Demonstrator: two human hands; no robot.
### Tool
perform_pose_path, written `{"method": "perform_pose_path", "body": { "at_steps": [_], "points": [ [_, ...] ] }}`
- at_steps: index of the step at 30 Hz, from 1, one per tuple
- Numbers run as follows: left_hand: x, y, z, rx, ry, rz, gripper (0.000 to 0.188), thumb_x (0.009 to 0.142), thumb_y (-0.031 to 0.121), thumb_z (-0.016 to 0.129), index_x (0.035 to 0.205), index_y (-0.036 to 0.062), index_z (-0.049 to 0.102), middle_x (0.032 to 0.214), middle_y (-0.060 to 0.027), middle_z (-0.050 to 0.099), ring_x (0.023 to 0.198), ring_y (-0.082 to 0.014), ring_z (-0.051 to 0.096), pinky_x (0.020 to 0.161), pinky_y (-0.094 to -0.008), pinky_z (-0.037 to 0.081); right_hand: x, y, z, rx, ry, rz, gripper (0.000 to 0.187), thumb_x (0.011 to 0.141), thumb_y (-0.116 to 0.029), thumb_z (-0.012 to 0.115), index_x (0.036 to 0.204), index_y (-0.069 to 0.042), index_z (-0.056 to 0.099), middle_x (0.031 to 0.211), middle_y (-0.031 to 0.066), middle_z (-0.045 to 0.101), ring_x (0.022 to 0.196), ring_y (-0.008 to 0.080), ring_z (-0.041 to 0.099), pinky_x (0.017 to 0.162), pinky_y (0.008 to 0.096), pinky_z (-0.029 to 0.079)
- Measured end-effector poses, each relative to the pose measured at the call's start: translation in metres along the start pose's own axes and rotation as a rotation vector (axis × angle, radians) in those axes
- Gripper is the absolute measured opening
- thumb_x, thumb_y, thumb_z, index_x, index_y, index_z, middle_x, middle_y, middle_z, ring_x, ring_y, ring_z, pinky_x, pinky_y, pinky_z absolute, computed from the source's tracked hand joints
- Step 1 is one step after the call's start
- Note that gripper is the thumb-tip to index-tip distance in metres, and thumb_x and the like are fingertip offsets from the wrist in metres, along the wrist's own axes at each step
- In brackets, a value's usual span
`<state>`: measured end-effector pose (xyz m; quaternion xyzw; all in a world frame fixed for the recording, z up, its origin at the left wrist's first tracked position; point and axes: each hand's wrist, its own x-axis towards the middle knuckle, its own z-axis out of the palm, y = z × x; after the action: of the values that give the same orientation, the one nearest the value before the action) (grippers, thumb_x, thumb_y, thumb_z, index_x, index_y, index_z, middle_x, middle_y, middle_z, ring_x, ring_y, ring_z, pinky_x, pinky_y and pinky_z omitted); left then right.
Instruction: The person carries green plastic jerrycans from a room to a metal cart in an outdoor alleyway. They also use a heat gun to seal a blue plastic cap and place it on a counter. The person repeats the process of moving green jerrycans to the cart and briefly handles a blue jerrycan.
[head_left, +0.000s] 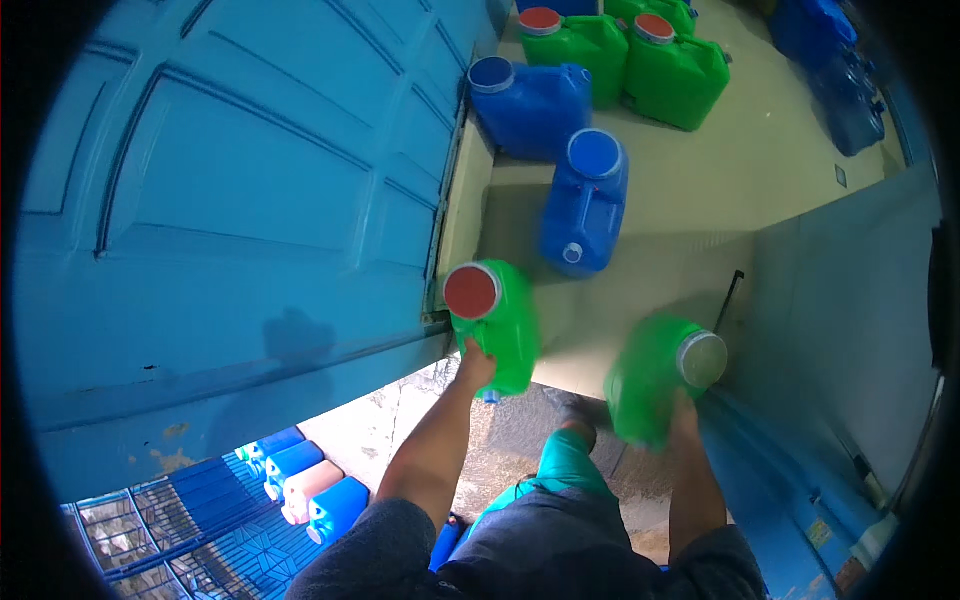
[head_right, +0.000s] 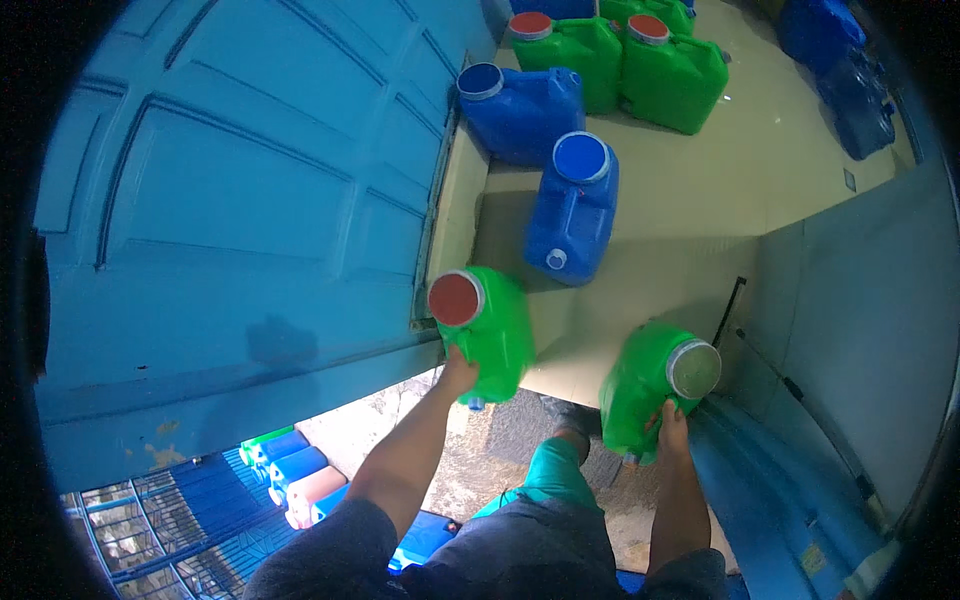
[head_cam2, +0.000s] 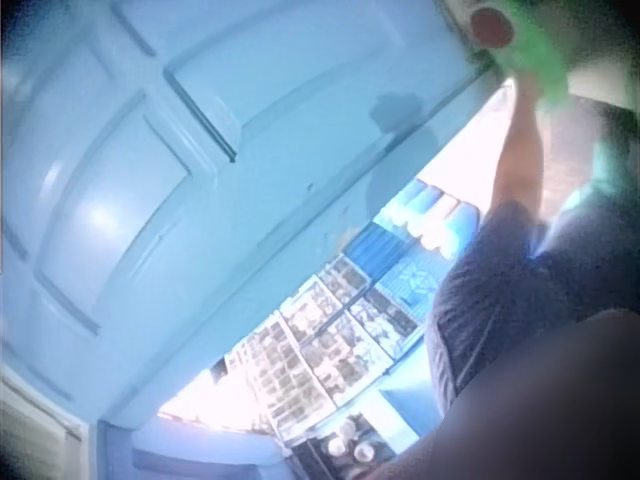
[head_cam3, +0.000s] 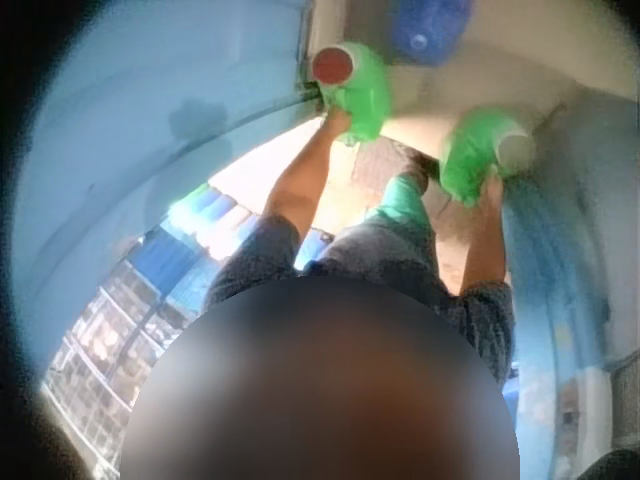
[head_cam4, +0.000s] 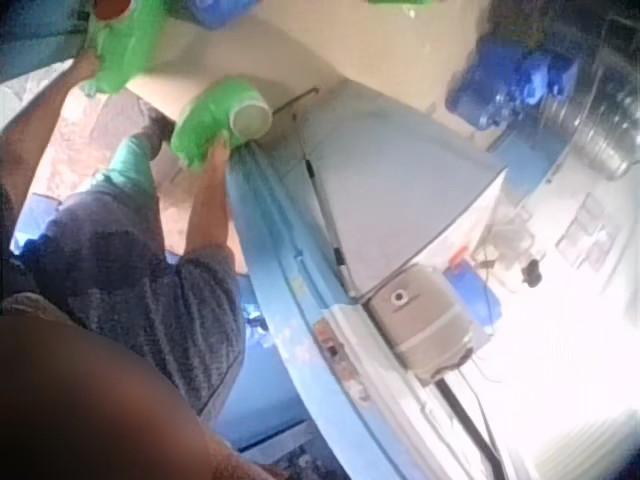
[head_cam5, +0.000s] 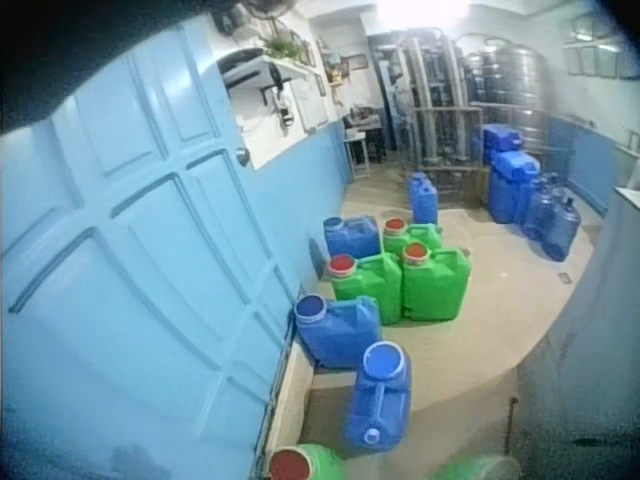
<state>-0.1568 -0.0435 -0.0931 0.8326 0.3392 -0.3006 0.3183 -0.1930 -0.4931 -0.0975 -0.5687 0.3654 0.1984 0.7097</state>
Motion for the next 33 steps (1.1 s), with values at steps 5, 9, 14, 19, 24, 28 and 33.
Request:
{"method": "perform_pose_path", "body": {
  "at_steps": [5, 9, 14, 19, 24, 28, 33],
  "points": [
    [-0.044, -0.054, 0.03, -0.058, -0.107, -0.116, 0.061, 0.082, 0.024, 0.062, 0.127, -0.0071, 0.036, 0.108, -0.0211, 0.062, 0.092, -0.0326, 0.064, 0.078, -0.0401, 0.05, 0.003, -0.002, 0.0, -0.202, -0.028, -0.075, 0.032, 0.1, -0.037, 0.041, 0.097, -0.006, 0.046, 0.075, 0.0084, 0.052, 0.062, 0.02, 0.053, 0.058, 0.0354, 0.048],
    [-0.063, -0.078, 0.045, -0.961, -0.186, -0.112, 0.063, 0.081, 0.047, 0.064, 0.116, -0.0027, 0.047, 0.088, -0.009, 0.062, 0.075, -0.0192, 0.059, 0.065, -0.0349, 0.046, 0.01, 0.006, -0.002, -0.288, 0.013, -0.06, 0.034, 0.1, -0.038, 0.039, 0.097, -0.005, 0.044, 0.073, 0.0089, 0.05, 0.059, 0.0201, 0.052, 0.054, 0.0356, 0.048],
    [-0.09, -0.099, 0.04, -0.694, -0.211, -0.314, 0.079, 0.077, 0.077, 0.048, 0.089, -0.0006, 0.056, 0.066, -0.0079, 0.056, 0.06, -0.017, 0.053, 0.055, -0.0324, 0.041, 0.02, 0.011, -0.01, -0.248, -0.049, 0.01, 0.038, 0.099, -0.042, 0.039, 0.1, -0.003, 0.042, 0.071, 0.0087, 0.048, 0.057, 0.0197, 0.05, 0.05, 0.0364, 0.047],
    [-0.163, -0.147, 0.033, -0.555, -0.262, -0.368, 0.088, 0.072, 0.087, 0.035, 0.061, 0.0025, 0.057, 0.058, -0.0102, 0.052, 0.052, -0.0202, 0.051, 0.048, -0.0352, 0.039, 0.035, 0.012, -0.007, -0.331, 0.06, 0.146, 0.042, 0.098, -0.045, 0.041, 0.098, -0.002, 0.044, 0.072, 0.0089, 0.048, 0.055, 0.0214, 0.049, 0.049, 0.0401, 0.046],
    [-0.25, -0.22, 0.04, -0.626, -0.324, -0.452, 0.091, 0.07, 0.09, 0.033, 0.055, 0.0031, 0.055, 0.056, -0.0111, 0.052, 0.05, -0.0217, 0.051, 0.048, -0.0371, 0.039, 0.062, 0.002, 0.016, -0.836, 0.021, 0.213, 0.042, 0.098, -0.045, 0.042, 0.09, -0.006, 0.056, 0.065, 0.0072, 0.05, 0.052, 0.0237, 0.049, 0.049, 0.0395, 0.047],
    [-0.317, -0.286, 0.063, -0.729, -0.29, -0.656, 0.096, 0.068, 0.091, 0.033, 0.067, -0.0009, 0.062, 0.065, -0.0149, 0.058, 0.059, -0.0256, 0.057, 0.057, -0.0374, 0.044, 0.079, 0.006, 0.046, -1.597, -0.097, 0.068, 0.053, 0.094, -0.05, 0.046, 0.107, 0.0, 0.058, 0.084, 0.0204, 0.063, 0.068, 0.0308, 0.063, 0.06, 0.0512, 0.051],
    [-0.4, -0.357, 0.083, -0.885, -0.156, -0.886, 0.105, 0.07, 0.089, 0.032, 0.088, -0.0088, 0.065, 0.091, -0.0233, 0.064, 0.085, -0.0311, 0.063, 0.075, -0.0412, 0.048, 0.047, 0.03, 0.112, -2.119, -0.655, 0.053, 0.066, 0.092, -0.054, 0.042, 0.109, 0.008, 0.056, 0.072, 0.0144, 0.068, 0.073, 0.029, 0.067, 0.081, 0.0429, 0.05]
  ]
}}
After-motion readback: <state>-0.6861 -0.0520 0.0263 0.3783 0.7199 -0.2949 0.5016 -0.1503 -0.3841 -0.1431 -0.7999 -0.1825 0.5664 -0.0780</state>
